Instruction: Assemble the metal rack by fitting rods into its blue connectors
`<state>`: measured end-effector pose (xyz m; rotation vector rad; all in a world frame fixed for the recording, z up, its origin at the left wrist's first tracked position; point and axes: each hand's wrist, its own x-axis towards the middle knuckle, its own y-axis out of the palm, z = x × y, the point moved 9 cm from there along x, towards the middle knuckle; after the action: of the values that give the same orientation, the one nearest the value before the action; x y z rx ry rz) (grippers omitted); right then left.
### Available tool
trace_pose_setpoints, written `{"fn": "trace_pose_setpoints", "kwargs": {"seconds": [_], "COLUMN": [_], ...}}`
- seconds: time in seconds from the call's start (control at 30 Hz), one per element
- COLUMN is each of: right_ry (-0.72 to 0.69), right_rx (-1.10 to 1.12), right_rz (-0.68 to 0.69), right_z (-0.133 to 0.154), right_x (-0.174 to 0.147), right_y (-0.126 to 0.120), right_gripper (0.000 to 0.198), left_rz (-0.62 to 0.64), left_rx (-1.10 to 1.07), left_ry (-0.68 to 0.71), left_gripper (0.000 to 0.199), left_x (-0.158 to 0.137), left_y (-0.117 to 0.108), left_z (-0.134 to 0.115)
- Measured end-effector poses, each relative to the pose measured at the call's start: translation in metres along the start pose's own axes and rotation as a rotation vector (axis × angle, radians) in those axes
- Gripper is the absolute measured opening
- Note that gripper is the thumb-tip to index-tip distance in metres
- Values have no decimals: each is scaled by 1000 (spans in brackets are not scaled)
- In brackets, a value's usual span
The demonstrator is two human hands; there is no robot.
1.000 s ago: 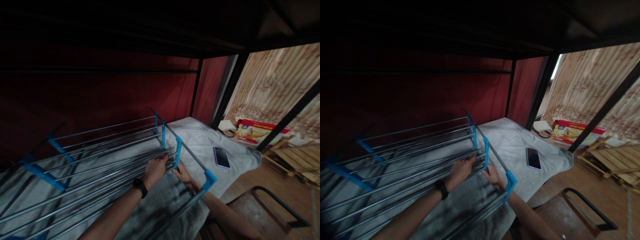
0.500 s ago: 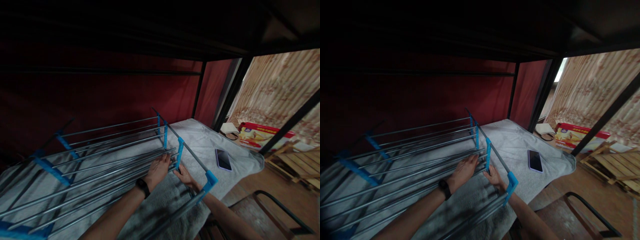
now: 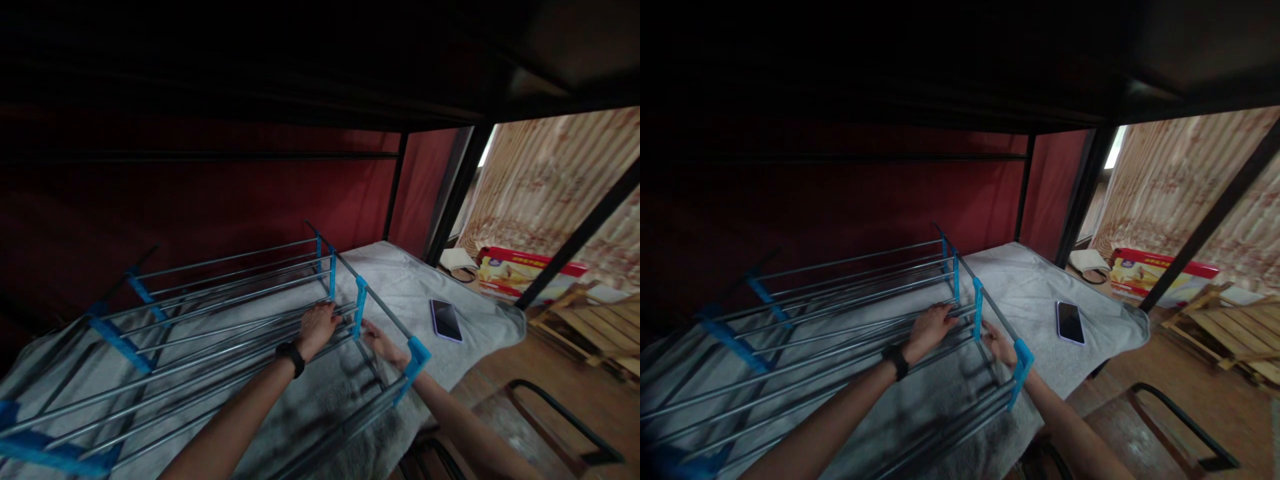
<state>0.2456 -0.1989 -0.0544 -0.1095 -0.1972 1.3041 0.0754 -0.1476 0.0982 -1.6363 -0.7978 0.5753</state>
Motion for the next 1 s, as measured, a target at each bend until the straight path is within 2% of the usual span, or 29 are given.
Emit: {"fn": "trace_pose_setpoints", "kwargs": {"seconds": [0.1, 0.23, 0.3, 0.43, 0.5, 0.63, 0.8, 1.0], "right_ry": [49, 23, -15, -110, -176, -224, -240, -185], "right_rx": [105, 167, 144, 27, -54, -134, -122, -120], "right_rz": [-56, -75, -40, 162, 228, 254, 252, 276], "right_z": [31, 95, 124, 161, 170, 173, 177, 179], "right_x": [11, 29, 35, 41, 42, 45, 45, 42], "right_y": [-31, -56, -54, -28, -20, -18, -19, -16], "right_gripper": [64, 62, 57, 53, 46, 31, 32, 38], "left_rz": [-50, -58, -49, -31, -31, -31, -66, -68], "left_rx": [22, 46, 51, 90, 90, 12, -138, -183], "left_ry": [-6, 0, 21, 65, 73, 110, 121, 54], "left_gripper": [25, 27, 28, 34, 36, 31, 26, 27], "left_x": [2, 1, 0, -2, -2, 10, 38, 51], "left_y": [-19, -37, -39, -35, -35, -36, -31, -26], "left_z": [-5, -12, -14, -14, -15, -30, -49, -40]}}
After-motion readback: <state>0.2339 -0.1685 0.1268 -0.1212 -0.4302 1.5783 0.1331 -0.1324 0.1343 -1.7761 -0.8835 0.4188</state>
